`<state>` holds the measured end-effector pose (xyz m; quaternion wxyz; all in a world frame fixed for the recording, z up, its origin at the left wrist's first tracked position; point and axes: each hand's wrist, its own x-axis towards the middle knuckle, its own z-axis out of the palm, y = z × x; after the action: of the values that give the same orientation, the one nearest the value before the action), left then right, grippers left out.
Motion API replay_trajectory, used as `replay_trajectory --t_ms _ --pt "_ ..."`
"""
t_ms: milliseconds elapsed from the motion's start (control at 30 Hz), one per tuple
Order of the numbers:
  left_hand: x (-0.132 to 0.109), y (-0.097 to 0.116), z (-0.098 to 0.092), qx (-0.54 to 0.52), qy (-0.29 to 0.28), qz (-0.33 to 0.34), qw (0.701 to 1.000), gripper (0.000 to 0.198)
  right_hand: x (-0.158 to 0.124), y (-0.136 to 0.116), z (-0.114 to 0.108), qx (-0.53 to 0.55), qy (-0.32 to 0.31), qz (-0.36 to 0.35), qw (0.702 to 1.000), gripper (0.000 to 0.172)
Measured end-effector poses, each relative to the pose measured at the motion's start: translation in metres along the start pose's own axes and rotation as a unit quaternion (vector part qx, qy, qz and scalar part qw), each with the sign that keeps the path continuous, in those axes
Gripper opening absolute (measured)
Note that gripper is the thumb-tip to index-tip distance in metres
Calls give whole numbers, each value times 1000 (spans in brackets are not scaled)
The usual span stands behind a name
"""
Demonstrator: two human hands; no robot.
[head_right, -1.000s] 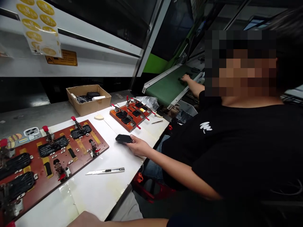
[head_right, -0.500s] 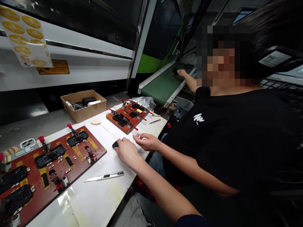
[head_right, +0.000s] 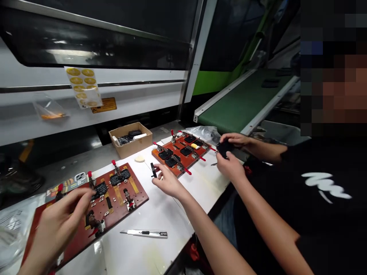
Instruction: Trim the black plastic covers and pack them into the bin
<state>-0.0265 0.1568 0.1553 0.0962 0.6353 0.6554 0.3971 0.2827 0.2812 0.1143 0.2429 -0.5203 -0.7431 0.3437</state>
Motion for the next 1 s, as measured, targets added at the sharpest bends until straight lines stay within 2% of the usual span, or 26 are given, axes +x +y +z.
replay_trajectory --t_ms 67,200,267,367,433,500,633,733,833,1000 --pt "16 6 10 -8 -63 8 998 27 19 -8 4 65 -46 -50 996 47" --pt "62 22 46 -24 -171 89 981 47 52 -25 18 126 -132 -114 977 31" --pt "80 25 63 -12 -190 99 977 47 65 -33 24 122 -145 -126 974 23" --pt "92 16 77 15 -175 39 984 39 77 -39 30 99 -124 -119 980 20" --pt "92 2 77 37 -177 -12 983 35 81 -37 36 83 -112 -109 984 23" --pt "87 -15 73 58 -208 -43 975 30 83 -31 47 70 -113 -101 986 27" --pt "76 -39 60 129 -254 -58 957 21 86 -12 76 43 -145 -85 985 31" --pt "72 -42 57 173 -291 -37 940 26 92 -4 96 15 -170 -77 982 29" --pt "71 -36 67 200 -332 0 922 37 97 -6 108 -23 -174 -83 981 28" --pt "66 -33 91 234 -356 22 904 39 87 -19 115 -100 -123 -96 983 19"
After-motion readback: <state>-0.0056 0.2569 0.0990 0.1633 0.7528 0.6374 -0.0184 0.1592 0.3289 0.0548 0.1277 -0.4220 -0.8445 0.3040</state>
